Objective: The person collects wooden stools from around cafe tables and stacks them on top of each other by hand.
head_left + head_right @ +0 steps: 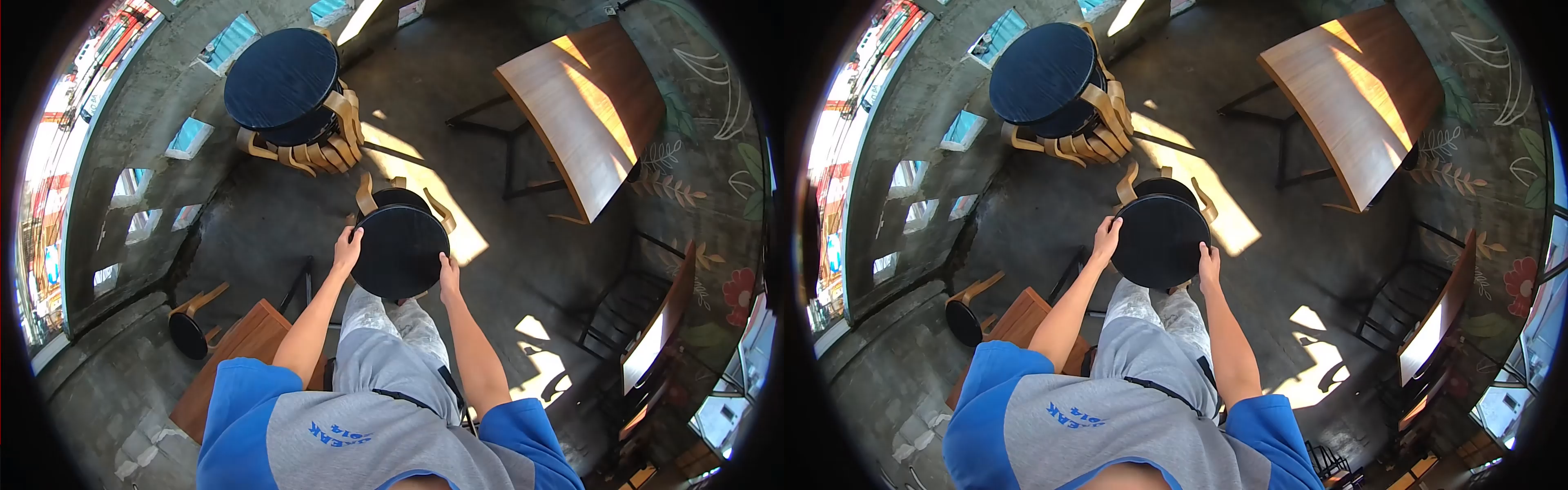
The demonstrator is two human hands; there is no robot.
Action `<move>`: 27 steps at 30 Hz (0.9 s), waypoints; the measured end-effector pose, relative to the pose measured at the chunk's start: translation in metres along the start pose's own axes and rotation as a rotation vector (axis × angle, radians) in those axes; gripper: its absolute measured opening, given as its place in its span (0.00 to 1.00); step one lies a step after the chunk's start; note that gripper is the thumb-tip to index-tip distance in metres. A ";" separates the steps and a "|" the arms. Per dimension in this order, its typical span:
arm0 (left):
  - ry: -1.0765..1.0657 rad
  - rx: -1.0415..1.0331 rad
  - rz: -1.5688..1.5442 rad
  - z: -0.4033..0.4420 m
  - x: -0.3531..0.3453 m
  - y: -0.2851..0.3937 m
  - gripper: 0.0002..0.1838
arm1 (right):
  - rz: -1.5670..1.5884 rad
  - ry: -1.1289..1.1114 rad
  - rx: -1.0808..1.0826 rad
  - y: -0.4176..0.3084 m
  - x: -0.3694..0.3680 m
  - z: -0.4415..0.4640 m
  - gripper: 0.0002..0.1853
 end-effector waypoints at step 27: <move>-0.220 0.031 0.675 0.148 -0.099 -0.080 0.35 | -0.513 0.125 -0.049 0.066 -0.039 0.159 0.26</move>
Point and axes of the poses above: each hand's wrist, its own z-axis towards the middle knuckle, its own x-axis out of the back of the hand, y = z × x, the point moved 10 cm from there along z, towards the middle knuckle, and after that the axes turned 7 degrees about z, right-handed, at the moved point
